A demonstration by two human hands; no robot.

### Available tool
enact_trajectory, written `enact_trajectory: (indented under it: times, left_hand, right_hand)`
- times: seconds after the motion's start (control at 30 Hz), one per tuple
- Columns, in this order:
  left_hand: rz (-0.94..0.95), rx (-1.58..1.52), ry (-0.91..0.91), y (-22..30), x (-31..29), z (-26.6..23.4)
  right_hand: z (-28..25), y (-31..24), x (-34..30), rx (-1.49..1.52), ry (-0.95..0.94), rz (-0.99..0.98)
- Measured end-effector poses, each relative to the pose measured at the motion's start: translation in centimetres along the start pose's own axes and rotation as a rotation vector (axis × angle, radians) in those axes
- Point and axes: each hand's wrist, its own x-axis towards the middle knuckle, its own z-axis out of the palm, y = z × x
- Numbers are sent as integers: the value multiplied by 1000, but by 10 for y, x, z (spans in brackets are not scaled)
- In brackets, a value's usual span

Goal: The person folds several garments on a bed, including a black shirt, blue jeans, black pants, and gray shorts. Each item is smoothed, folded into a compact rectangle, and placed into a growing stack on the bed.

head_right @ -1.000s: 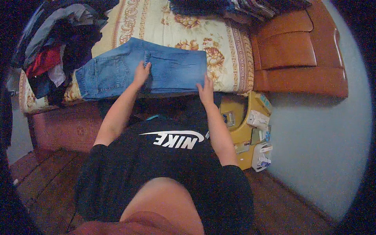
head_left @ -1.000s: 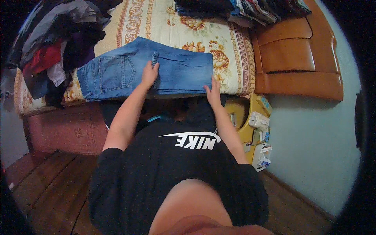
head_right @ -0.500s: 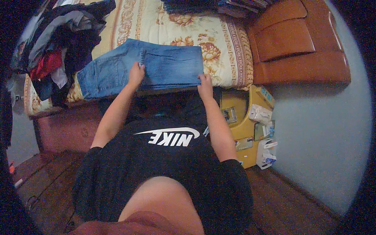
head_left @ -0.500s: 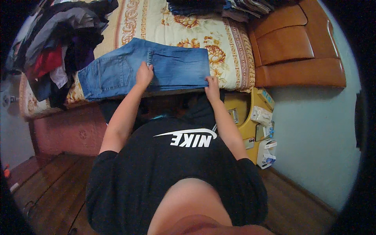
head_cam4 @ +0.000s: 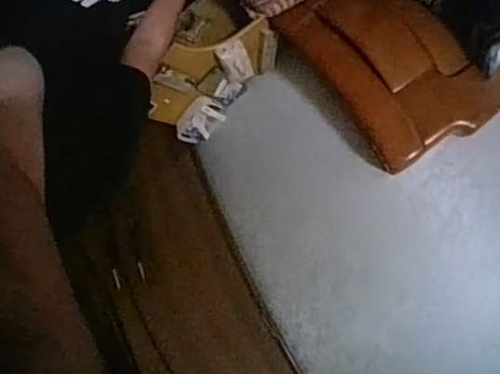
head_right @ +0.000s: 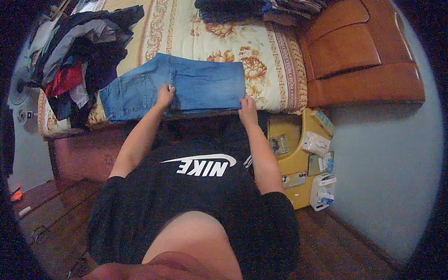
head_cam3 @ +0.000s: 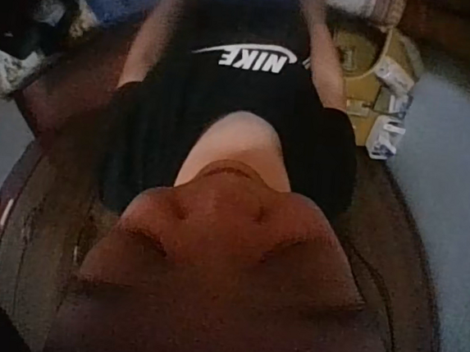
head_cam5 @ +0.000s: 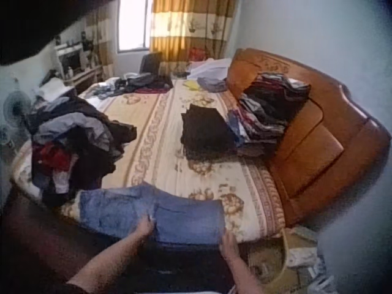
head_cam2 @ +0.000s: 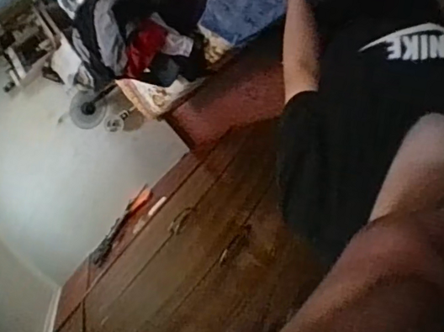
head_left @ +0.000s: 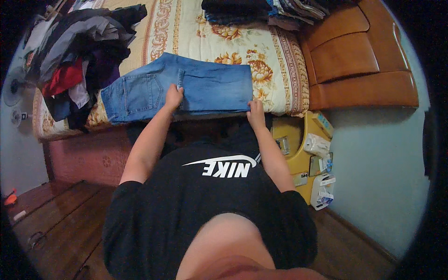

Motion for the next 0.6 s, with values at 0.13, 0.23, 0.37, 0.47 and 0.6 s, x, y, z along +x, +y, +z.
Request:
enact_trajectory:
  times: [0.13,0.23,0.37,0.47,0.6]
  left_hand:
    - [-50,-30,-18,8,-4,6]
    - [-121,-198,-59,15,-7,3]
    - [-108,-689,-105,12,-2,1]
    - [71,-768,-29,9,13,-3]
    - [-23,-381,-67,0,3,-6]
  right_hand:
    - [0,19,-5,32,-134,-115]
    - [-5,10,1,-55,-186,-42]
    - [-17,-7,15,79,-139,50]
    - [-20,-6,21,197,-225,32]
    - [-21,-8,18,92,-256,-29]
